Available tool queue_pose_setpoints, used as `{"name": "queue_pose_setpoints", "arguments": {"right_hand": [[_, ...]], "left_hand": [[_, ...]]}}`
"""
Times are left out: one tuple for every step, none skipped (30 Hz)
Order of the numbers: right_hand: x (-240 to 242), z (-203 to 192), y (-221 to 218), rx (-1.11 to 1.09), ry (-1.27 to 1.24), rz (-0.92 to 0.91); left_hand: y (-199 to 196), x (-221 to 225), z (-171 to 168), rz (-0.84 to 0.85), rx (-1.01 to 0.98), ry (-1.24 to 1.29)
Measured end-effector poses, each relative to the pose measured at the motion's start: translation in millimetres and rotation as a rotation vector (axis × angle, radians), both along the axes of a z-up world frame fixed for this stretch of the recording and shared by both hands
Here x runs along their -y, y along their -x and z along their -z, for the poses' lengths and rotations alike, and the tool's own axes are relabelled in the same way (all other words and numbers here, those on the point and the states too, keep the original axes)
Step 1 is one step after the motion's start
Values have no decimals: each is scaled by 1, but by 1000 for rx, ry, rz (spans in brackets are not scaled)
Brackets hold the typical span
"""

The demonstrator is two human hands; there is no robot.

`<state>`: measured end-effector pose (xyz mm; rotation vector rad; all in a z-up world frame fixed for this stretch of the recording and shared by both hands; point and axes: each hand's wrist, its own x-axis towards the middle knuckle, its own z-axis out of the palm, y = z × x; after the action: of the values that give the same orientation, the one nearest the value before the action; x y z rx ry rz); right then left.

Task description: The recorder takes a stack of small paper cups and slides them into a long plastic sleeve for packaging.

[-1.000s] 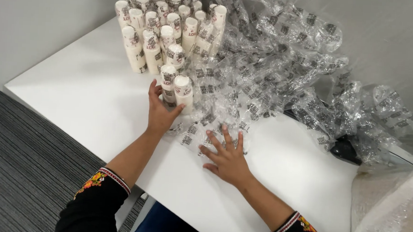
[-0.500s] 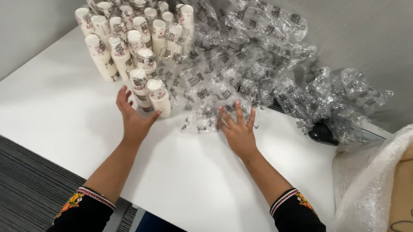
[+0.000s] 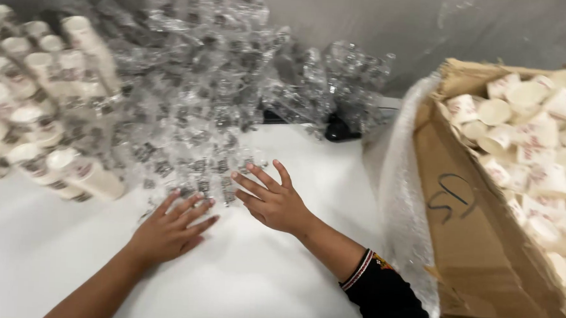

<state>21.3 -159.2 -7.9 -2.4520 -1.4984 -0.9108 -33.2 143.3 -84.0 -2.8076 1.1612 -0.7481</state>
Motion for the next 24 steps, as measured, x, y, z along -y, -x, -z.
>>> {"name": "queue_pose_setpoints", "arguments": {"right_hand": [[10, -17, 7, 5, 1, 40], [19, -33, 14, -31, -50, 100], [27, -51, 21, -61, -103, 153], [41, -69, 33, -52, -104, 186], [54, -89, 43, -45, -153, 268], [65, -109, 54, -37, -202, 348], [86, -121, 66, -21, -205, 386], [106, -134, 80, 90, -270, 485], [126, -145, 98, 195, -329, 579], [146, -150, 118, 204, -325, 613], [165, -155, 137, 286, -387, 755], [181, -160, 158, 372, -447, 896], [200, -163, 180, 381, -443, 917], [217, -165, 202, 473, -466, 1077], [233, -166, 224, 563, -489, 1227], [250, -167, 239, 570, -486, 1240], [267, -169, 253, 562, -453, 1368], [283, -170, 267, 551, -418, 1497], [290, -173, 267, 557, -418, 1503], [297, -175, 267, 385, -407, 1603], [304, -180, 266, 210, -391, 1690], [304, -184, 265, 218, -392, 1693], [303, -189, 263, 97, -421, 1720], [303, -193, 261, -26, -449, 1743]], "left_hand": [[-18, 3, 0, 40, 5, 1], [-35, 6, 1, -62, -42, -47], [-52, 9, 0, -170, -83, -96], [-55, 21, -10, -137, -74, -96], [-60, 31, -22, -222, -16, 8], [-65, 41, -33, -305, 39, 115], [-64, 55, -35, -265, 49, 117], [-63, 68, -37, -257, 102, 265], [-55, 80, -36, -254, 140, 415], [-51, 87, -28, -219, 135, 419], [-46, 92, -19, -119, 132, 437], [-41, 96, -10, -19, 129, 455], [-44, 99, -11, 3, 127, 459], [-47, 102, -11, 73, 80, 436], [-48, 102, -10, 136, 33, 411], [-48, 102, -13, 151, 32, 412], [-47, 101, -16, 122, 6, 444], [-46, 99, -19, 94, -21, 476], [-45, 98, -18, 102, -20, 477], [-44, 97, -18, 88, -30, 490], [-43, 96, -19, 72, -39, 507], [-41, 97, -19, 77, -35, 511], [-41, 98, -19, 85, -33, 508], [-40, 99, -19, 92, -30, 504]]}}
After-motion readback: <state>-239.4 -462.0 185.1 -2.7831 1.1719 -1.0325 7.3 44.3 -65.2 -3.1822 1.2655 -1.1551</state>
